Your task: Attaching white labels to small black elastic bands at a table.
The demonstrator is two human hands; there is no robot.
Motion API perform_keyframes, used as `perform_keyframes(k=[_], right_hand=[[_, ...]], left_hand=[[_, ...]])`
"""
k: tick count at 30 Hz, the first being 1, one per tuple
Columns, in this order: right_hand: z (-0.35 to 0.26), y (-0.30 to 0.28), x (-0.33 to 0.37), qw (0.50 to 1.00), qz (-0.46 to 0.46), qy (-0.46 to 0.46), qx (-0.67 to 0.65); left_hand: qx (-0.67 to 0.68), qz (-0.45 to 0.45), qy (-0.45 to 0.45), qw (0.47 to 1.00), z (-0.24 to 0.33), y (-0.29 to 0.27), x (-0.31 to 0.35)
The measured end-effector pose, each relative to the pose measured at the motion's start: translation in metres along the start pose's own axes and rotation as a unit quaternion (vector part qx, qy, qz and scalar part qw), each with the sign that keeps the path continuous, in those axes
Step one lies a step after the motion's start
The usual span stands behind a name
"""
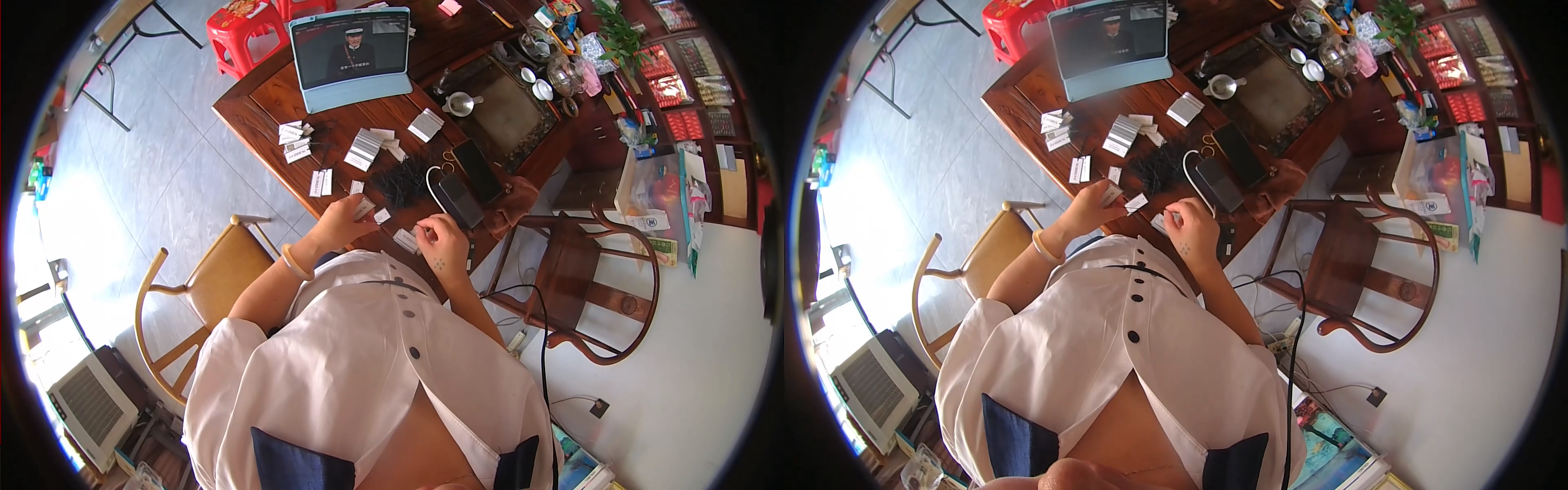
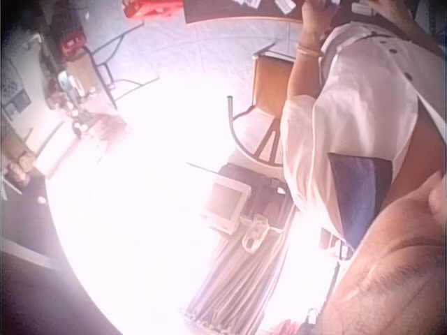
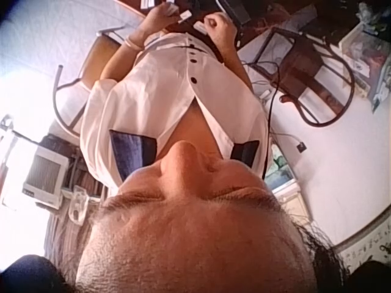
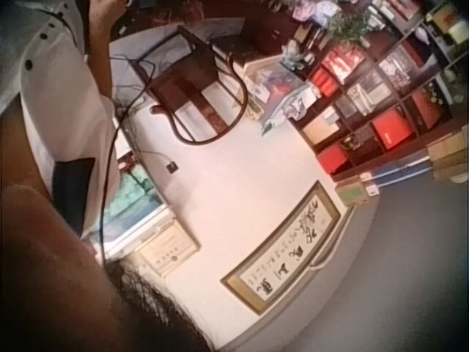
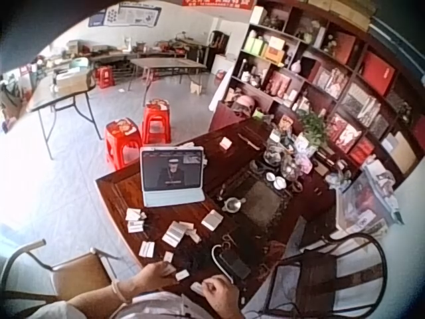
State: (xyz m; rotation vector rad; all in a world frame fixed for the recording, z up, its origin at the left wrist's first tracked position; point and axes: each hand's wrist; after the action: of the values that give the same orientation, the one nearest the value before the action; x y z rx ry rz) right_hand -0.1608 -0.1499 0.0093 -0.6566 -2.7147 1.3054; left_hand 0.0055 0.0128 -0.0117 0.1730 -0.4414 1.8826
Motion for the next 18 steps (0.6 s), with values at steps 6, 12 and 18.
perform_keyframes(k=[6,12,18], right_hand=[[0.006,-0.003,0.001,0.996,-0.058,-0.057,0.038],[-0.026,0.008,-0.018,0.991,-0.091,-0.063,-0.073],[-0.027,0.018,-0.019,0.989,-0.081,-0.07,-0.098]], left_hand=[[0.052,0.016,0.021,0.998,0.002,-0.004,-0.001],[0.008,-0.027,0.054,0.998,0.018,0.002,-0.001],[0.046,-0.026,-0.01,0.999,0.028,0.002,-0.003]])
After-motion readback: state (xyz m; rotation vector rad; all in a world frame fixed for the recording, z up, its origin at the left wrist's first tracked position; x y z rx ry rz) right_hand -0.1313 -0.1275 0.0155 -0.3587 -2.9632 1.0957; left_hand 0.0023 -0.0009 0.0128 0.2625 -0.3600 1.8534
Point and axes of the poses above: each hand's wrist, its own x-axis away from the middle knuckle, its own y-axis out of the palm, z = x × y, and after that the axes turned 11 degrees about -z, right-handed
